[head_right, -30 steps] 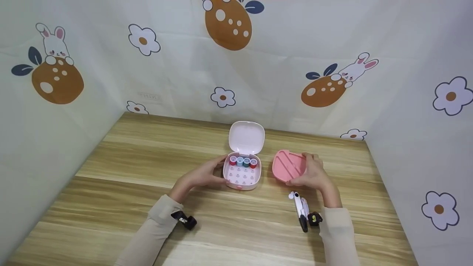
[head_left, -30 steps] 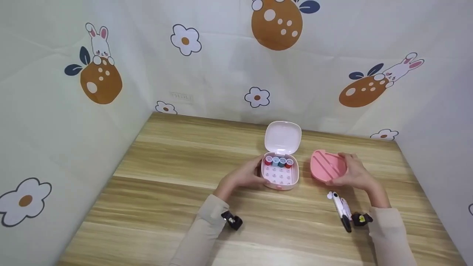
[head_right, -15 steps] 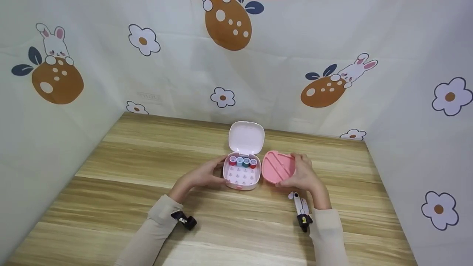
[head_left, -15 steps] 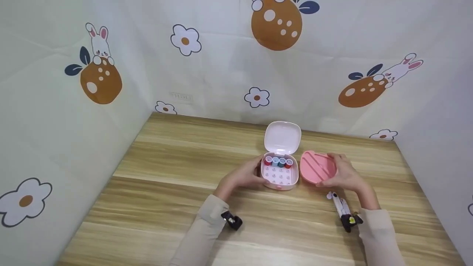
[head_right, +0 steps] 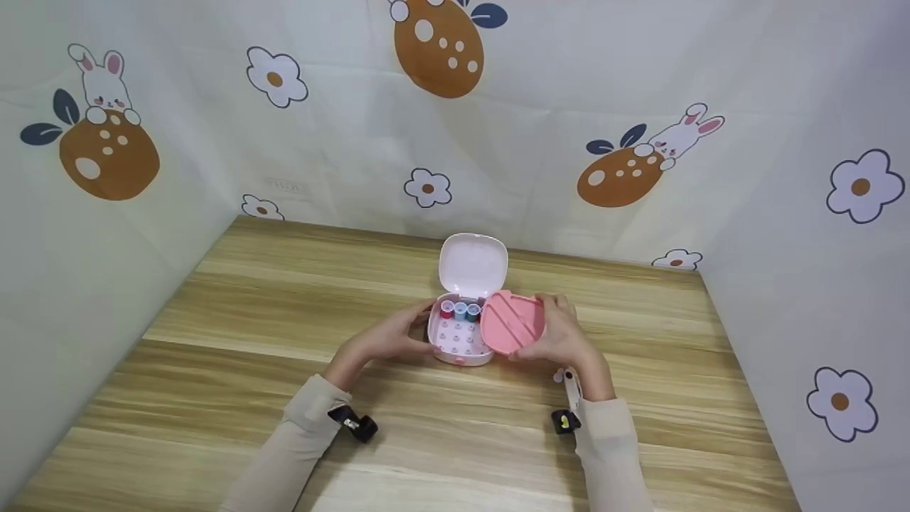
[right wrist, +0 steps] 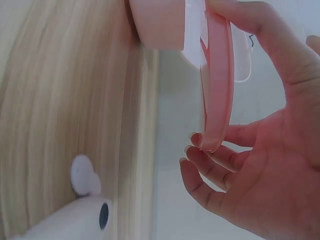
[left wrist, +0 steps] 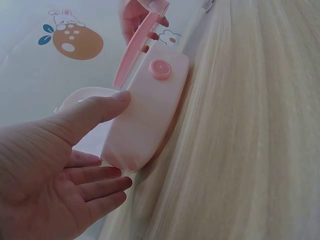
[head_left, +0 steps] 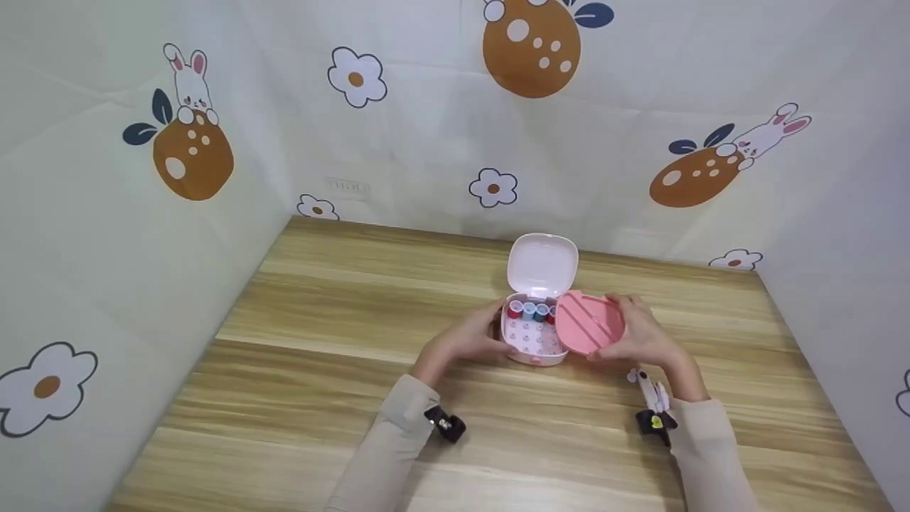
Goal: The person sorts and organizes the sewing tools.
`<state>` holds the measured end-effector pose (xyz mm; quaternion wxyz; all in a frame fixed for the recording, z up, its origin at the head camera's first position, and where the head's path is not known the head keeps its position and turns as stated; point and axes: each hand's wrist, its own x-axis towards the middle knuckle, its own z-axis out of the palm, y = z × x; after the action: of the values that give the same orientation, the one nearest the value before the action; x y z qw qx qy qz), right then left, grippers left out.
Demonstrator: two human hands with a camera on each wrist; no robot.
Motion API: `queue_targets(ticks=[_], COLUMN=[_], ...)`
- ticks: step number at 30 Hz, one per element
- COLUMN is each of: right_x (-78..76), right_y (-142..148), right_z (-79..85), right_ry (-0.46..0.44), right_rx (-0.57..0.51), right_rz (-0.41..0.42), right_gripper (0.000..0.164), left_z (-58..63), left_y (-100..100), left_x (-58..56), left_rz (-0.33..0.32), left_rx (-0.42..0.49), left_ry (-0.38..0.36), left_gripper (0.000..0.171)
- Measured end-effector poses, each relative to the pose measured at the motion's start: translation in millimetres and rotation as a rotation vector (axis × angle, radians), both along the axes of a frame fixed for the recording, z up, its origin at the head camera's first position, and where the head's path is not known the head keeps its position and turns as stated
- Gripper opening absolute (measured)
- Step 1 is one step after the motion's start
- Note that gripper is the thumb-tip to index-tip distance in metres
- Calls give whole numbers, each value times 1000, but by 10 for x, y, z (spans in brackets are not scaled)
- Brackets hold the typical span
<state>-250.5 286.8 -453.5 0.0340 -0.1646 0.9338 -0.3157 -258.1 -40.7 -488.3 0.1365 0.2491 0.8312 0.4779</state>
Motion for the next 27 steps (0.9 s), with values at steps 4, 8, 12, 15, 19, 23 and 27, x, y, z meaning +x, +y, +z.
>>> queue_targets(ticks=[4,8,12,15,19,23,27], right_x=[-13,-26,-41,-53,-61,-68,-79], right_y=[-70,-147,-222,-270,-331,-399,-468], right_z=[-21,-34,-45,-55,-68,-77,-92], right_ry=[7,-5,-17,-7,11,16,15], right_rx=[-15,-23,-15,-13,-30,-58,-65], right_rz=[11,12,17,34,58,72,73], right_gripper=[120,121,122,121,118,114,114], left_z=[-4,-5,-7,-9,-6,2,3], left_y=[-1,-4,-6,-10,-15,-17,-16], left_x=[-1,2,-1,-6,-4,6,7], left_rz=[-7,-17,-21,-19,-15,-11,-12], left_rx=[19,31,39,22,-3,-1,15], left_ry=[-3,10,16,24,27,16,17], left_gripper=[95,93,93,94,95,97,96])
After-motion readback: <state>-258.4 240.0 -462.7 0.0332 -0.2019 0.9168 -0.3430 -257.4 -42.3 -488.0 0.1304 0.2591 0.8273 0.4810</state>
